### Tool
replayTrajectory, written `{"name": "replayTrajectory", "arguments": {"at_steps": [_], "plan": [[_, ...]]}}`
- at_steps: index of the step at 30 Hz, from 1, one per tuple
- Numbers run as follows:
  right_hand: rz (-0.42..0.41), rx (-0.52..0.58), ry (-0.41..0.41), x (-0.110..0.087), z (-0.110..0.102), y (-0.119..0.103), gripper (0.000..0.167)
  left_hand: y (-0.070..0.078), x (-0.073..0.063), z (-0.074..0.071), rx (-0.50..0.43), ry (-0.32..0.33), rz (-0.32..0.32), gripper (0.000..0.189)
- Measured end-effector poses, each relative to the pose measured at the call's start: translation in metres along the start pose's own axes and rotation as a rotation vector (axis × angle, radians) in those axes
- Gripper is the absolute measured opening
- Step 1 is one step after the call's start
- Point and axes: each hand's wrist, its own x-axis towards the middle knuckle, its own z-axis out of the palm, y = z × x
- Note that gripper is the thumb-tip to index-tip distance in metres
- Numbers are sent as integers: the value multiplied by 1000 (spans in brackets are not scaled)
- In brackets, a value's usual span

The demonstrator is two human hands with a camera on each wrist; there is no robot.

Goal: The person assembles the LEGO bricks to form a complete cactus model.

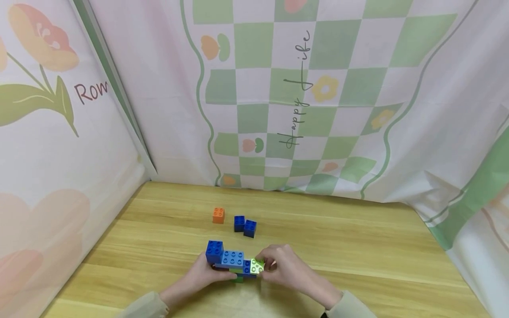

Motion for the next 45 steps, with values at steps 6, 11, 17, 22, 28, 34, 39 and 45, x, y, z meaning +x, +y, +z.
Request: {"name": "replayTrajectory", "arguments": {"at_steps": [6,11,17,22,28,34,39,45], "plan": [[15,30,-17,1,-1,1,26,1,-1,0,-3,11,-1,49],[7,41,-42,4,-3,1,27,3,-1,0,3,14,-1,48],[5,40,-81,7,-5,2,28,2,0,0,6,9,-5,48],[21,52,-85,8,-5,3,28,-3,1,0,5,6,2,48],[44,56,-70,7,-3,3,28,-5,2,0,6,6,12,48],[40,20,-85,6,-4,3,28,-3,1,-1,20,9,1,49],[14,-10,-89,4,-5,3,27,-4,1,-1,18,10,-8,50],[23,2,-72,3,-10,7,23,-6,2,-1,-4,1,-7,52]]}}
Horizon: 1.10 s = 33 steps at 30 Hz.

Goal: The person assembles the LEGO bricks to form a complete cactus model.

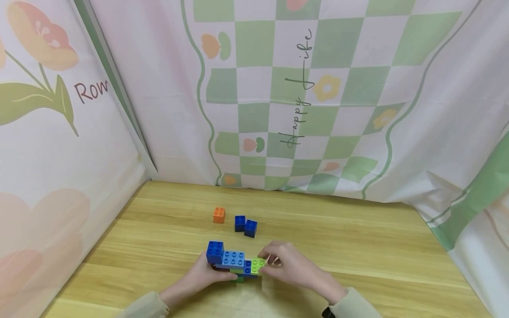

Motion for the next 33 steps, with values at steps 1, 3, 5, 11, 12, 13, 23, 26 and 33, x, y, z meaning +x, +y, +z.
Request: {"name": "replayTrajectory", "arguments": {"at_steps": [1,3,5,11,12,13,23,26,33], "plan": [[10,8,7,0,-1,1,23,0,0,0,-1,-4,-1,52],[34,16,28,2,-3,3,24,0,0,0,-5,-10,2,52],[52,15,55,4,-4,4,24,1,0,0,-5,-13,6,53],[70,-10,131,12,-4,6,22,0,0,0,8,0,30,55],[69,-12,141,14,-4,7,21,0,0,0,11,0,36,55],[67,-15,152,16,-4,7,20,0,0,0,13,-1,39,55],[78,-51,208,36,-1,23,22,0,1,0,4,-13,24,59],[85,-65,213,41,0,28,21,0,2,0,-2,-17,23,60],[124,-74,244,53,4,42,23,4,0,-1,5,-9,18,64]]}}
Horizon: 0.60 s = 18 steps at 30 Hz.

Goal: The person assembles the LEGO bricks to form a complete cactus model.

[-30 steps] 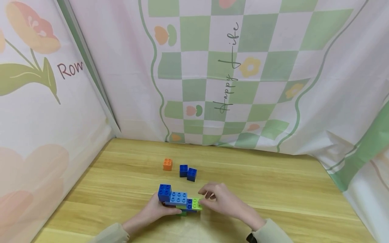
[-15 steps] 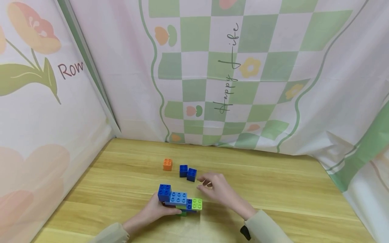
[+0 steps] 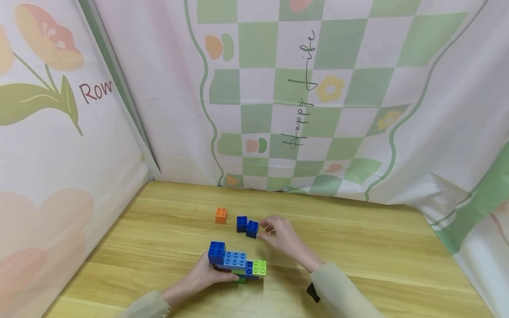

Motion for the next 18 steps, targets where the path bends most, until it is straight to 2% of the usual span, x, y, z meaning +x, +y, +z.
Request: {"name": "replayTrajectory", "arguments": {"at_steps": [8,18], "plan": [[64,-6,-18,10,7,10,31,1,-1,0,14,-3,3,64],[156,-19,-66,20,12,8,40,1,-1,1,15,8,2,58]]}}
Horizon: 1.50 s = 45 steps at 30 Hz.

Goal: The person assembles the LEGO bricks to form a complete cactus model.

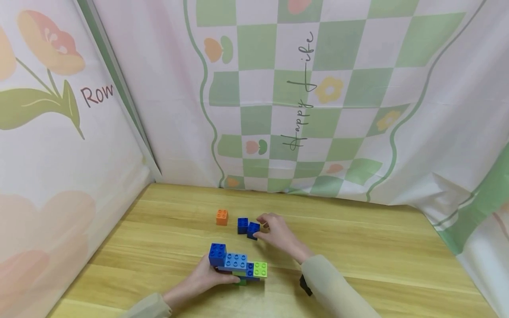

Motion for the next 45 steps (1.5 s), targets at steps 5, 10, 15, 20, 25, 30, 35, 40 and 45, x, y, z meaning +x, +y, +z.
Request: {"name": "replayTrajectory", "arguments": {"at_steps": [5,10,15,20,25,30,35,40,45], "plan": [[-14,-10,-28,4,3,2,38,1,0,0,-3,-1,-2,60],[5,-16,-38,5,7,5,36,1,0,0,-9,-4,-1,57],[8,-11,-36,6,9,7,34,1,0,0,-5,-2,8,58],[7,-11,-38,7,10,8,33,2,0,1,3,0,17,58],[12,-14,-35,5,9,8,30,2,-1,0,-1,-5,11,59],[-1,-19,-25,2,9,9,28,3,-1,0,-13,-13,7,63],[-32,-6,-3,-3,8,8,27,3,-1,1,-10,-10,5,61],[-59,18,11,-9,6,7,26,4,-1,1,-6,-4,-8,59],[-72,19,24,-15,4,6,27,4,-2,1,-2,2,-12,59]]}}
